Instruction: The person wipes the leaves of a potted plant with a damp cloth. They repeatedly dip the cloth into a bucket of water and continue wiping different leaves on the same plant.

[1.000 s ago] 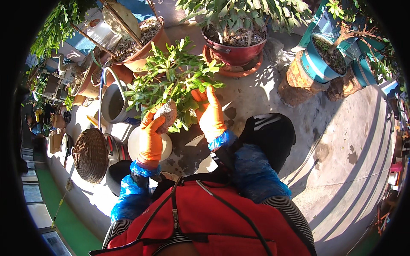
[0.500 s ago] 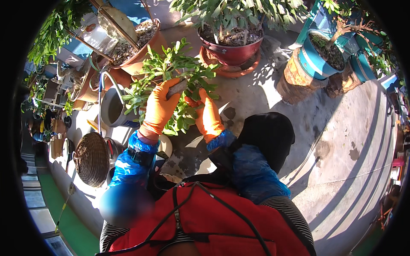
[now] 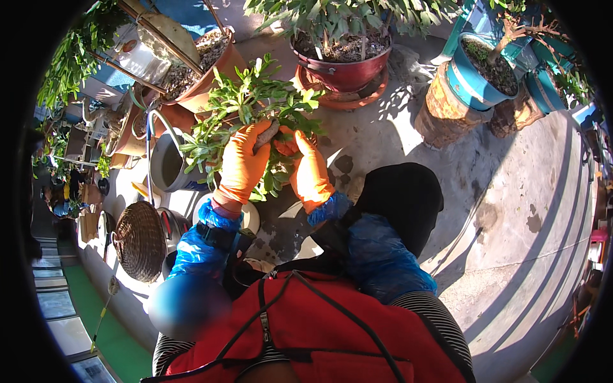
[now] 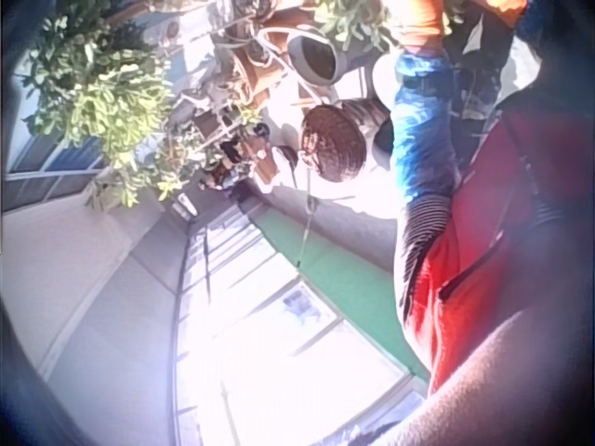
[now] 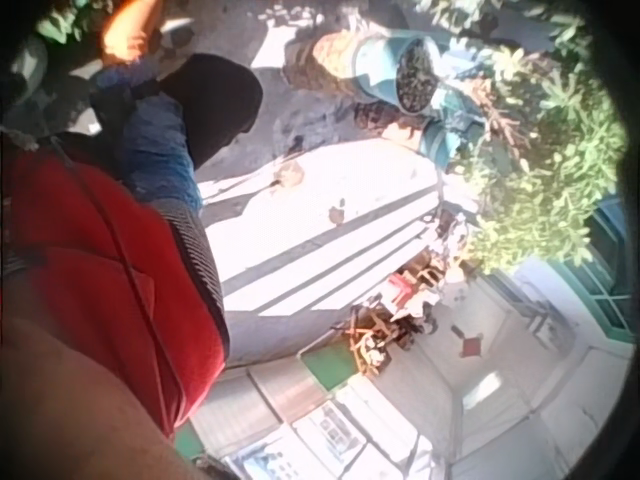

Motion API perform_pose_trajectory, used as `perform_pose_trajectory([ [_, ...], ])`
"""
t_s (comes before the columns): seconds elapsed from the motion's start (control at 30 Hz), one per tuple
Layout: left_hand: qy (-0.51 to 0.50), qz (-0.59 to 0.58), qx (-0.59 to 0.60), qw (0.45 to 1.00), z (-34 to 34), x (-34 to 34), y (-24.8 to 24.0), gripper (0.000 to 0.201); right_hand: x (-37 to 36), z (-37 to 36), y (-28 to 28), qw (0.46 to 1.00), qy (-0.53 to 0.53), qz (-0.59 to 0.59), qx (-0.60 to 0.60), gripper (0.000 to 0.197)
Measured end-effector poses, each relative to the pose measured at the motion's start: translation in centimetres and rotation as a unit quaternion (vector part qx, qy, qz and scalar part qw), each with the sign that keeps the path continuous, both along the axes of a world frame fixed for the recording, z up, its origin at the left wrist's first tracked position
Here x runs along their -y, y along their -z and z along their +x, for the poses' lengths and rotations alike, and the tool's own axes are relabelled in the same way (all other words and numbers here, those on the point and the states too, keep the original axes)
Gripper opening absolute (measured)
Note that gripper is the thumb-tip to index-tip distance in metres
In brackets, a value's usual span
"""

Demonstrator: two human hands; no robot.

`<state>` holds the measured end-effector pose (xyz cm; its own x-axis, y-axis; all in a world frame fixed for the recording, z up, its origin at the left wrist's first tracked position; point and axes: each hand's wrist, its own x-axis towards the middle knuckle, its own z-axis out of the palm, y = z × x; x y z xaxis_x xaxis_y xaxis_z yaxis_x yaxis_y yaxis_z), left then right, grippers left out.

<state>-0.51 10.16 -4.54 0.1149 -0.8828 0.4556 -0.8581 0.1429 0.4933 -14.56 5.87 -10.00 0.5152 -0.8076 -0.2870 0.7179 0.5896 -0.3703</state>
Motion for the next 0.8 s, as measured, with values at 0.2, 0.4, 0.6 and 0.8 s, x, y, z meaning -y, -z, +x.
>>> perform_pose_trajectory([
  [0.2,0.054,-0.023,0.06,0.996,-1.5,-0.8,-1.0,0.041,-0.2,0.1,0.4,0.999,0.023,-0.036,-0.031,0.037],
  [0.4,0.08,-0.031,0.036,0.996,-2.3,-2.5,-0.4,0.036,0.0,-0.4,-0.3,0.998,-0.005,-0.069,-0.005,0.038],
  [0.6,-0.036,-0.016,-0.218,0.975,-0.9,-3.6,0.4,0.04,-0.6,-0.8,-1.2,0.998,-0.013,-0.03,-0.052,0.04],
  [0.8,-0.004,-0.021,-0.161,0.987,-1.0,-0.4,-0.6,0.047,0.0,0.0,0.6,0.997,0.002,-0.077,-0.002,0.042],
])
